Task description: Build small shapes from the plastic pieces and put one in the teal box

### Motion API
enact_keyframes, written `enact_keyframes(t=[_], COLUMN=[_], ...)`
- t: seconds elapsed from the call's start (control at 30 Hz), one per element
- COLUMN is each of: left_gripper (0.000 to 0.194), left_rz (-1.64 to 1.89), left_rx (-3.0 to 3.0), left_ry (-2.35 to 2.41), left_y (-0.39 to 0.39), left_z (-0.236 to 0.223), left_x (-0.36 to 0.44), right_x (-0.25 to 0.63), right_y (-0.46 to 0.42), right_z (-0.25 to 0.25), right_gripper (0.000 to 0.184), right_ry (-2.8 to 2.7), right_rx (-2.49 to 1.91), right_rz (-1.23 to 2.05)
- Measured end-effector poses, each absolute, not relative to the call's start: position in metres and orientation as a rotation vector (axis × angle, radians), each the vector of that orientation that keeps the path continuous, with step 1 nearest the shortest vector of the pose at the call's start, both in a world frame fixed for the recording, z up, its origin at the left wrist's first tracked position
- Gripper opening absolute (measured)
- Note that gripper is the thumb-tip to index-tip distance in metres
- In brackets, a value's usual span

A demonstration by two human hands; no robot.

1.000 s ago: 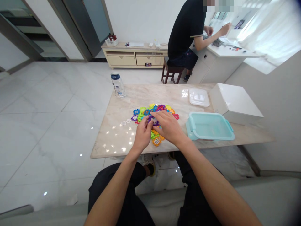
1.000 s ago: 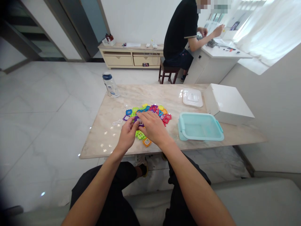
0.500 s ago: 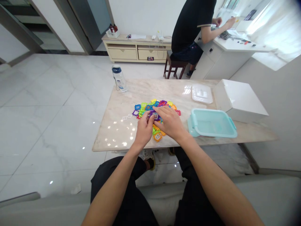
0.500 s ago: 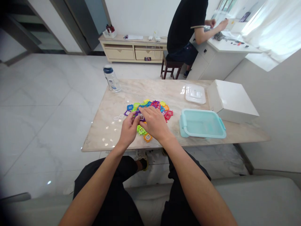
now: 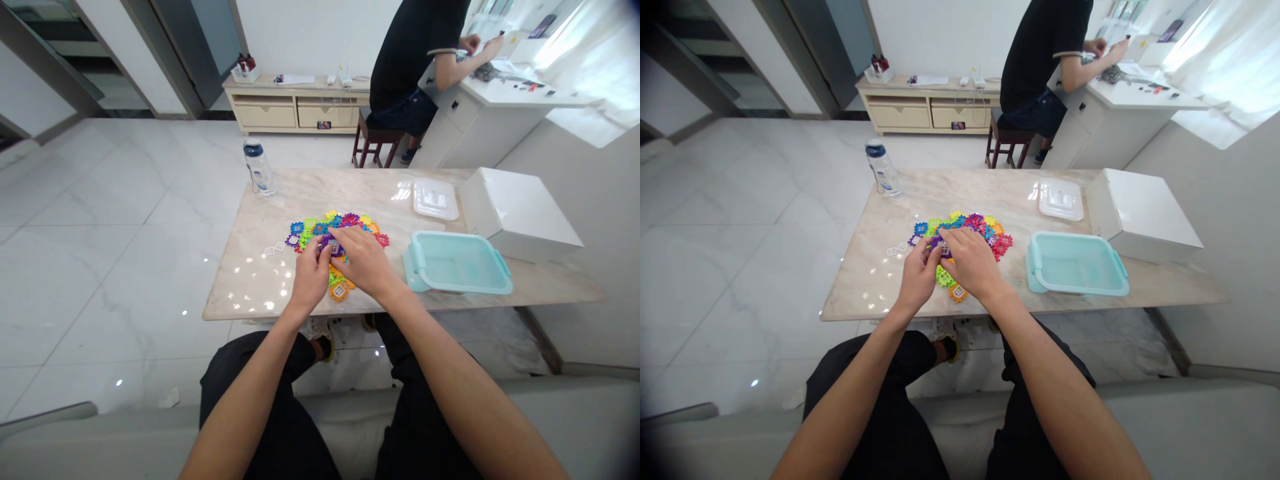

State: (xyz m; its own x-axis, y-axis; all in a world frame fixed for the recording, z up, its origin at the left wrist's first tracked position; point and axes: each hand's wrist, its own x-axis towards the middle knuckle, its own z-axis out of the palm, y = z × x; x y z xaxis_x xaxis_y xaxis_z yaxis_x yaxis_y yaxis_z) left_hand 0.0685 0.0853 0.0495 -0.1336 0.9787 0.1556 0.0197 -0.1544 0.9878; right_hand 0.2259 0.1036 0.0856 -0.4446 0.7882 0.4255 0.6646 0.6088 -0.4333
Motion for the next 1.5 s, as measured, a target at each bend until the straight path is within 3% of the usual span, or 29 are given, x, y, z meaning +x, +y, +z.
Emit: enact_keyframes(t=[1.5], left_gripper=[0.025], left_rz=[1.262], left_rx=[1.464], left_ry=[1.402], left_y=[0.092], left_z=[0.059], left_x=[0.049], right_x=[0.226], right_y=[0.108], right_z=[0.074], right_gripper=[0.05], right_ry=[-2.35], right_rx=[-1.178], right_rz=[0.201])
